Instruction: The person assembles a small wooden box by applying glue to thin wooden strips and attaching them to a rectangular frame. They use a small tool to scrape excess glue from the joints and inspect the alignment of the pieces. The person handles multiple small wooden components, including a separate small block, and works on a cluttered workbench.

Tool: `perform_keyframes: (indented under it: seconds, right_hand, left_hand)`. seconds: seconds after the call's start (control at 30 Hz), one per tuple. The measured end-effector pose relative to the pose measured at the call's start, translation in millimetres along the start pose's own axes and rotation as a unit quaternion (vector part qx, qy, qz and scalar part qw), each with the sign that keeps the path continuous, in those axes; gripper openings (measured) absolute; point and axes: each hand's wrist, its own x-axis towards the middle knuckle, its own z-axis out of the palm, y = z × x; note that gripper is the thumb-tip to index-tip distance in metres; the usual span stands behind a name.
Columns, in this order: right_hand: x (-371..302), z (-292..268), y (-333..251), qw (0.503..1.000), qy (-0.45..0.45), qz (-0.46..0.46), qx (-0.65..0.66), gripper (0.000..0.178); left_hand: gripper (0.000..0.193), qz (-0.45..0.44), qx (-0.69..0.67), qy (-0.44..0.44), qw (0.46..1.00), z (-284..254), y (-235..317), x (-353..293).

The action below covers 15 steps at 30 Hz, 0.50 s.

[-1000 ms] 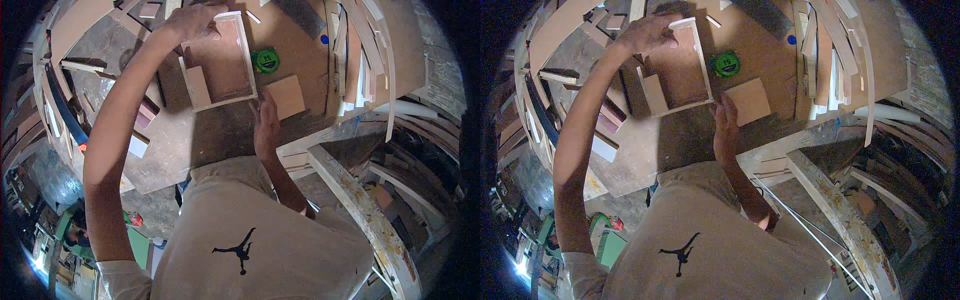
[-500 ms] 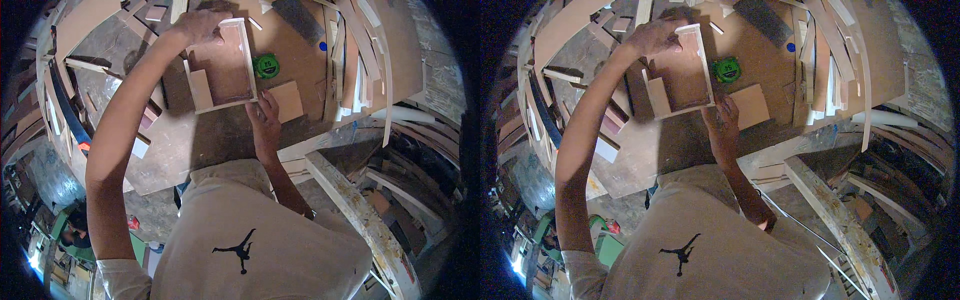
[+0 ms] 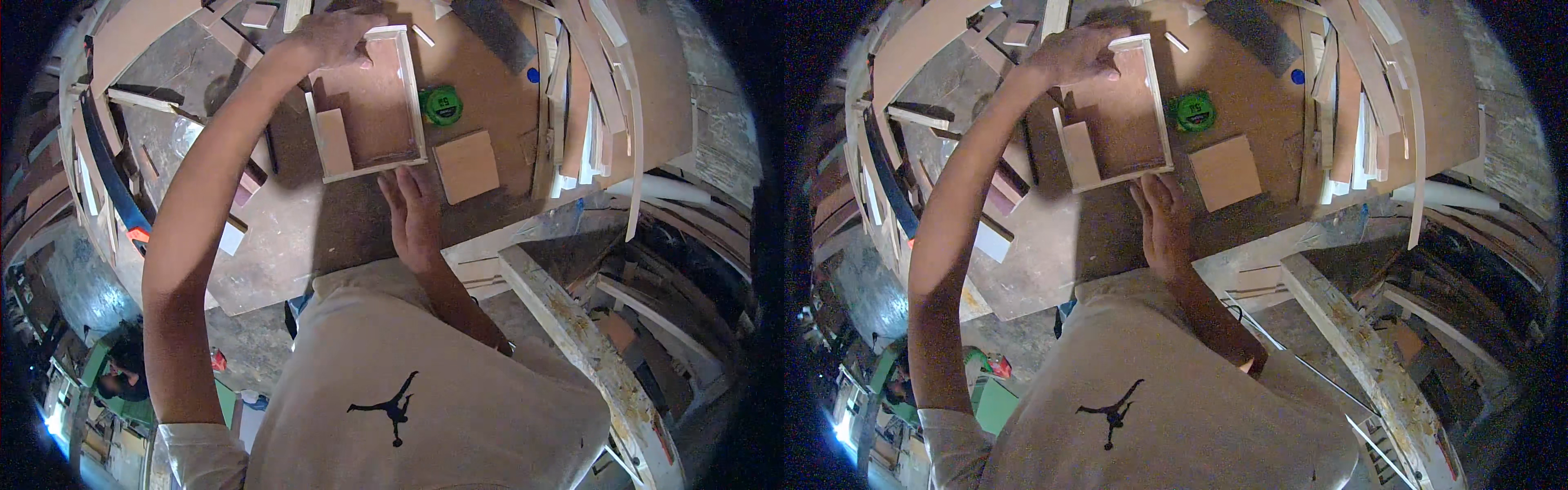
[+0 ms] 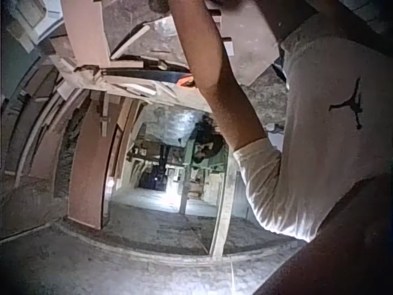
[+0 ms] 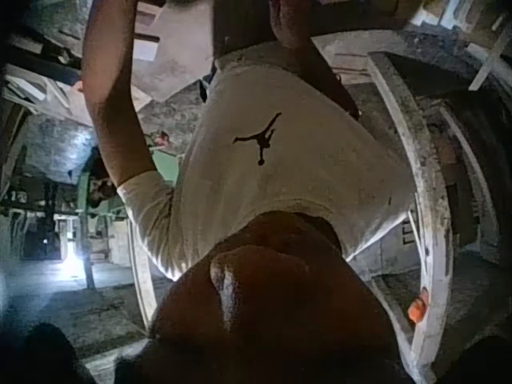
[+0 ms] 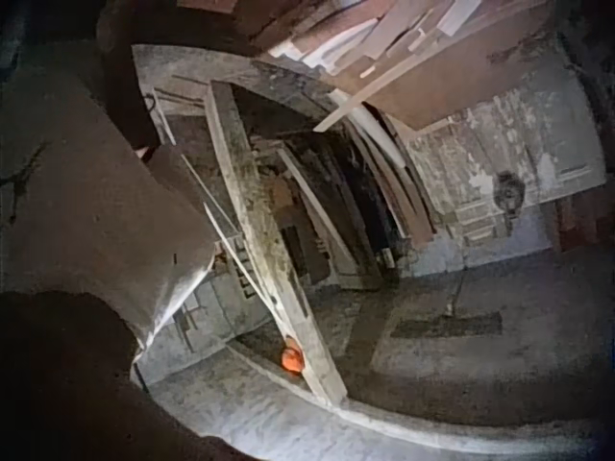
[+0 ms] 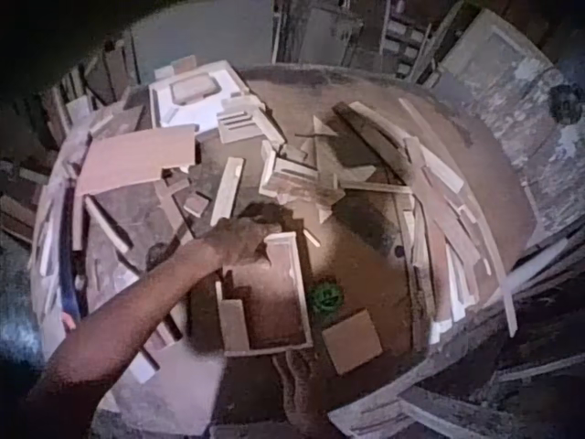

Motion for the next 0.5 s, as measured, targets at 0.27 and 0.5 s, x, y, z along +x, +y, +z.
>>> perform_keyframes:
  seconds: [0.27,0.5]
  right_hand:
    - [11,1,-3,0.961,0.022,-0.147,-0.234,0.052]
    - [2,23,-36,0.957,0.029,-0.044,-0.286,0.061]
  left_hand:
    - [0.077,0.016,0.007,0.018,1.0,11,-17,2]
    - [0.074,0.013,0.011,-0.025,1.0,-9,-2,0]
